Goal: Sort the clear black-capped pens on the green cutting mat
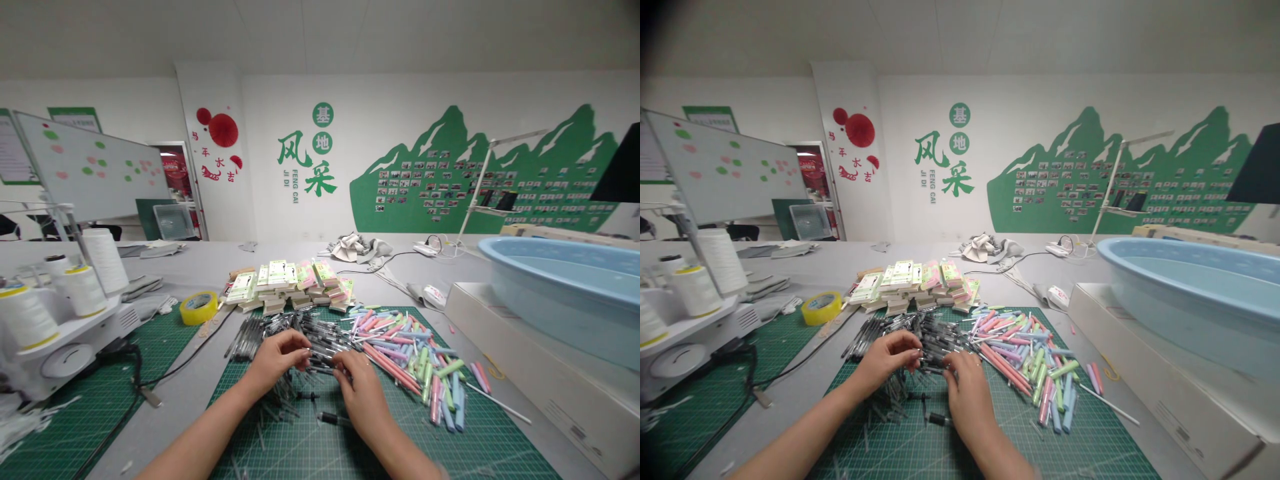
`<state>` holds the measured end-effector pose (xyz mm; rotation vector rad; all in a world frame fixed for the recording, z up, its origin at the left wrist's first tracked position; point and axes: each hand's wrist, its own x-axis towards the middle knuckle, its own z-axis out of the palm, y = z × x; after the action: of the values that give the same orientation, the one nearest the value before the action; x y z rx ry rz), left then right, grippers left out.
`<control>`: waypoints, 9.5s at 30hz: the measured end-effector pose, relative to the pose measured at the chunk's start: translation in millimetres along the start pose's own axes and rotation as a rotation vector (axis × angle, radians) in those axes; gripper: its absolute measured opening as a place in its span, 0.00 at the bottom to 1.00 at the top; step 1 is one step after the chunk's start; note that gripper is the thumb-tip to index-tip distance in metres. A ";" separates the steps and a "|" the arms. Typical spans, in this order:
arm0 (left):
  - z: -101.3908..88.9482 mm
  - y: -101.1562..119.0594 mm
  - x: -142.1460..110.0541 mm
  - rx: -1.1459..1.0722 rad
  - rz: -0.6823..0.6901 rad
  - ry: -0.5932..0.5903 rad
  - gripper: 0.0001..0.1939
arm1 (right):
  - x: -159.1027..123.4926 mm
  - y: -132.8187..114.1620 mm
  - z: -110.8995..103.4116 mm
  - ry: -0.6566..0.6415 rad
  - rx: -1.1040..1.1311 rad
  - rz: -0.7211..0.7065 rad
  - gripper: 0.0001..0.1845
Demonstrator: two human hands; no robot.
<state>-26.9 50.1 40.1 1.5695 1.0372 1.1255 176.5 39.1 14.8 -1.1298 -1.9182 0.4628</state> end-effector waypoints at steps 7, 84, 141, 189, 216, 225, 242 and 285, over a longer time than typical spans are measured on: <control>7.5 0.8 -2.9 0.144 0.016 -0.011 0.11 | -1.3 -5.4 -0.2 -0.033 0.041 -0.012 0.11; 6.0 1.9 -4.8 -0.146 -0.011 0.017 0.08 | 2.2 6.2 14.9 -0.355 0.647 0.283 0.14; -100.3 -48.5 1.5 1.177 -0.174 0.512 0.11 | -9.0 -12.9 -9.0 -0.516 -0.171 -0.115 0.17; -22.0 -1.5 -3.0 0.643 0.124 -0.161 0.11 | -3.0 -0.9 1.4 -0.224 -0.063 -0.006 0.06; 4.1 -14.2 9.2 1.427 0.461 -0.216 0.07 | -2.2 2.5 1.4 -0.200 -0.092 0.032 0.12; 4.6 -8.9 4.3 1.337 0.550 -0.225 0.06 | 1.8 0.7 1.9 -0.137 -0.007 0.054 0.07; 16.3 -9.0 -0.6 1.045 0.368 0.029 0.06 | 0.6 -0.1 4.6 -0.167 -0.050 0.131 0.06; 20.4 -3.3 0.8 -0.254 -0.036 0.116 0.12 | -2.4 -17.1 2.2 -0.197 0.315 0.072 0.14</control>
<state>-7.4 47.6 33.7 1.2931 0.9517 1.2825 166.2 28.2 23.7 -0.9764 -1.8897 0.9111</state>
